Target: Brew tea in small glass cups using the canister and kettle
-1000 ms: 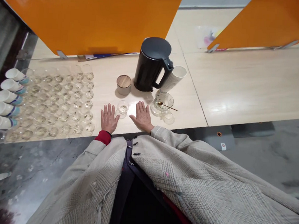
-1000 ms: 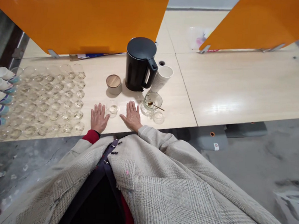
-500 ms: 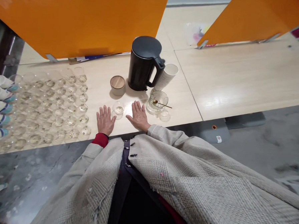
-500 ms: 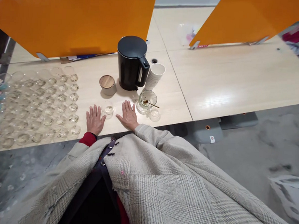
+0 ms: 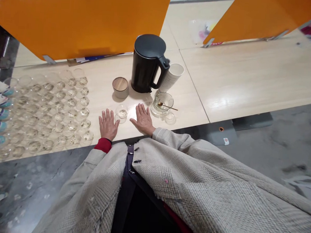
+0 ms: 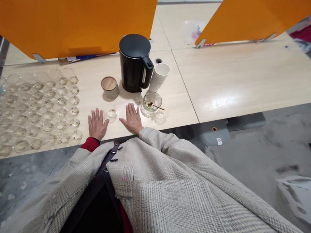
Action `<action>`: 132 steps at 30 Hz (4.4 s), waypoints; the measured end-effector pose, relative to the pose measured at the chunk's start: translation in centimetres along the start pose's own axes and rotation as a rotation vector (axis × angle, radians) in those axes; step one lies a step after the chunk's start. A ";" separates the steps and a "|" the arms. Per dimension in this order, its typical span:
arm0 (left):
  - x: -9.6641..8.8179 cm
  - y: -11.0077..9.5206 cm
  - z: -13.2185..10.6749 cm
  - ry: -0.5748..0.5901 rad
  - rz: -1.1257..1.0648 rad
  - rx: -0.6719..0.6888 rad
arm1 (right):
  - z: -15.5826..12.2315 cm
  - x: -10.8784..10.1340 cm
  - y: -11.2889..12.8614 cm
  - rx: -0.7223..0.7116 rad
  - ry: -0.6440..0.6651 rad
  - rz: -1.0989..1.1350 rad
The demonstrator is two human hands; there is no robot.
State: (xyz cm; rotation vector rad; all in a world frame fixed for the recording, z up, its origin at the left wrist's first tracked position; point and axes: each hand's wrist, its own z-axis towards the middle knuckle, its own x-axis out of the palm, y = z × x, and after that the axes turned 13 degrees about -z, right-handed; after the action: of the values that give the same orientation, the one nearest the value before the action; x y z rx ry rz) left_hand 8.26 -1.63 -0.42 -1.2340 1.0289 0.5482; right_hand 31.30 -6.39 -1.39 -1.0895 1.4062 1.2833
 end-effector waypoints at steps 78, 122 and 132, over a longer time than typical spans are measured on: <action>0.1 -0.1 0.0 -0.007 -0.010 -0.004 | 2.2 -2.6 -0.2 0.159 -0.326 1.279; -0.6 -0.3 0.3 -0.034 0.005 0.012 | -5.4 -9.7 -11.5 0.581 -0.373 0.142; -0.7 -0.5 0.3 -0.033 0.018 0.004 | -4.7 -9.9 -12.2 0.416 -0.437 -0.128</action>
State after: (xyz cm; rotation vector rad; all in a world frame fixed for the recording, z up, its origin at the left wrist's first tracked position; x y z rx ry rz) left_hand 8.43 -1.34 0.42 -1.2095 1.0138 0.5784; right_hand 44.87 -11.63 6.18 -0.5645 1.1757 1.0001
